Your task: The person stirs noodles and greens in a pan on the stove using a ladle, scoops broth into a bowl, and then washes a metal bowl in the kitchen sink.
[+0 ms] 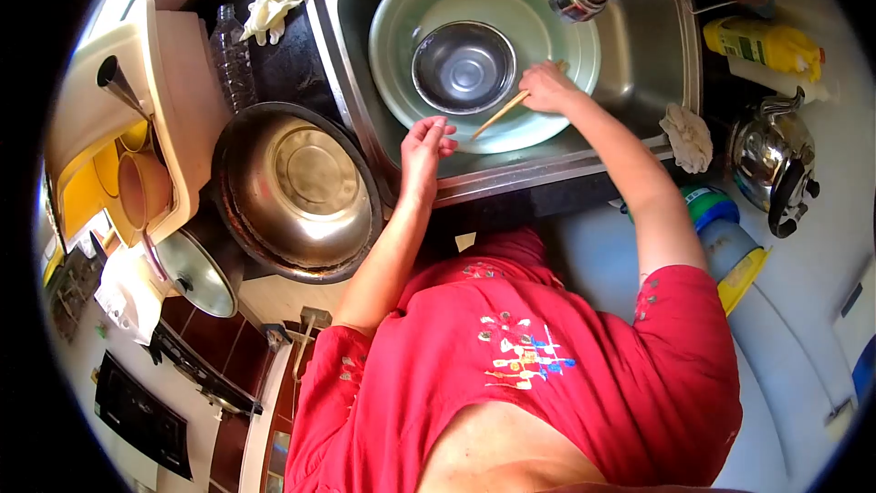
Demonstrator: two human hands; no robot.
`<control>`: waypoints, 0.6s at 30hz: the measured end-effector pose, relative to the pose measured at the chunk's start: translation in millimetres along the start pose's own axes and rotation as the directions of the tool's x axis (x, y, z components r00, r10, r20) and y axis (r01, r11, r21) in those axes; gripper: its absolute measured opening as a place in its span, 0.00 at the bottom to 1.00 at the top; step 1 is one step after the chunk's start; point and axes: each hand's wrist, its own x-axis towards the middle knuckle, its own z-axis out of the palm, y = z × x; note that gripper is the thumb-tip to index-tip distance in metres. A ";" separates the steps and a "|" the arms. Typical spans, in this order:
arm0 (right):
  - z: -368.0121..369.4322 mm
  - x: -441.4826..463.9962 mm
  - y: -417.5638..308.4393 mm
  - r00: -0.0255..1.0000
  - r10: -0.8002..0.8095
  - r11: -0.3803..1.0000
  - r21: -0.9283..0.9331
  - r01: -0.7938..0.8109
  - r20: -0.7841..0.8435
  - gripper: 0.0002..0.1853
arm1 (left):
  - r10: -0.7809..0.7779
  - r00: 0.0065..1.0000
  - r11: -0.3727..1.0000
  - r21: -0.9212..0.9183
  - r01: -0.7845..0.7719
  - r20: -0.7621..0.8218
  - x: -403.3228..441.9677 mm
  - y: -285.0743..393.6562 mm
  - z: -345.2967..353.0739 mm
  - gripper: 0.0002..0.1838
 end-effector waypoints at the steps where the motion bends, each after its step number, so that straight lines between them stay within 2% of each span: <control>1: -6.2 -5.5 6.8 0.995 -0.055 0.998 0.018 0.056 -0.084 0.09 | 0.010 1.000 1.000 -0.027 -0.010 -0.007 1.1 -1.5 -1.6 0.14; 3: -10.5 -4.9 21.7 0.970 -0.115 0.990 0.056 0.130 -0.213 0.07 | 0.010 0.999 0.998 -0.062 -0.012 -0.046 3.7 -6.1 -2.6 0.16; 5: -9.2 -0.1 29.1 0.954 0.093 0.946 0.323 0.005 -0.286 0.08 | 0.011 0.995 0.995 -0.095 -0.020 -0.100 7.3 -6.8 -0.4 0.19; 7: -22.9 6.6 19.3 0.895 0.299 0.841 0.535 -0.082 -0.331 0.12 | 0.009 0.985 0.992 -0.126 -0.030 -0.171 11.5 -6.3 5.6 0.24; 10: -15.5 31.1 9.4 0.684 0.612 0.667 0.724 -0.176 -0.397 0.14 | -0.027 0.971 0.993 -0.115 0.000 -0.237 34.1 -12.3 10.8 0.32; 11: -3.8 42.6 14.5 0.637 0.708 0.560 0.792 -0.243 -0.305 0.16 | -0.033 0.970 0.995 -0.099 0.009 -0.241 42.0 -13.5 14.2 0.35; 14: 24.1 66.5 29.1 0.499 0.820 0.556 0.596 -0.580 -0.279 0.20 | -0.140 0.938 0.986 -0.126 0.104 -0.318 65.5 -16.1 23.3 0.35; 17: 4.3 49.5 -15.8 0.366 0.577 0.760 0.317 -0.567 -0.730 0.20 | -0.217 0.918 0.972 -0.158 0.173 -0.333 81.9 -20.3 23.9 0.34; 18: 4.3 47.9 -23.3 0.413 0.604 0.785 0.417 -0.459 -0.682 0.21 | -0.228 0.915 0.970 -0.163 0.182 -0.332 84.3 -20.2 24.7 0.34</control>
